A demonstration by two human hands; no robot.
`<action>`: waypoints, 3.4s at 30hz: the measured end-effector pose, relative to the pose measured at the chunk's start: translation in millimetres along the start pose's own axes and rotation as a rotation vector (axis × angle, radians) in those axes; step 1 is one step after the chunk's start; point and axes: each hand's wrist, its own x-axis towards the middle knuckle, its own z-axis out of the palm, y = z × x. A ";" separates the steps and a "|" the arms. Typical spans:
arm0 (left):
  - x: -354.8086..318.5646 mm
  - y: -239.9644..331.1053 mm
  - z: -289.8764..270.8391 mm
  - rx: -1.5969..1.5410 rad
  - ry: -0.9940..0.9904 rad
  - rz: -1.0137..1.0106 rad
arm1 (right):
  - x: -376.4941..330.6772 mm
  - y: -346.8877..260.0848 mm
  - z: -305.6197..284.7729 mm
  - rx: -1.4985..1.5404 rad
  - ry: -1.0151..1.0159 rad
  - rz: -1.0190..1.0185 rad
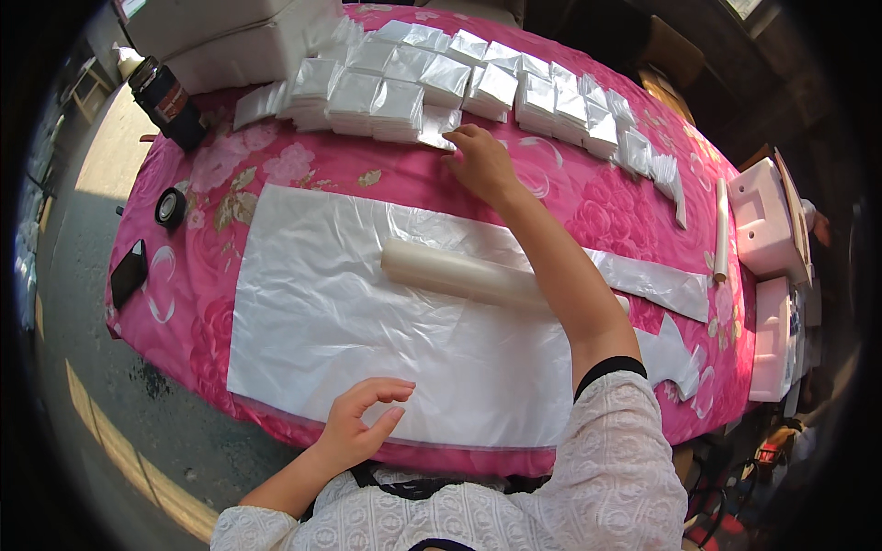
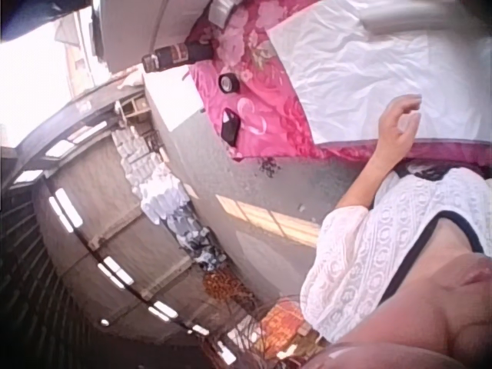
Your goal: The person wraps small rectangular items in clear plastic film on a pink tablecloth. They unroll the film, place an item on it, fold the film around the item, and set the wrapped unit aside. The process repeats with multiple items.
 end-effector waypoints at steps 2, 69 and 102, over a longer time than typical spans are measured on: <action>-5.4 1.1 3.9 -0.003 -0.014 -0.015 | -24.6 -8.0 -23.7 0.059 -0.026 0.019; 48.0 31.2 -51.8 0.049 -0.127 -0.270 | -373.2 -193.6 -181.1 0.284 0.075 0.456; 41.0 35.6 -91.9 0.195 -0.171 -0.349 | -348.7 -195.7 -193.5 0.465 -0.272 0.933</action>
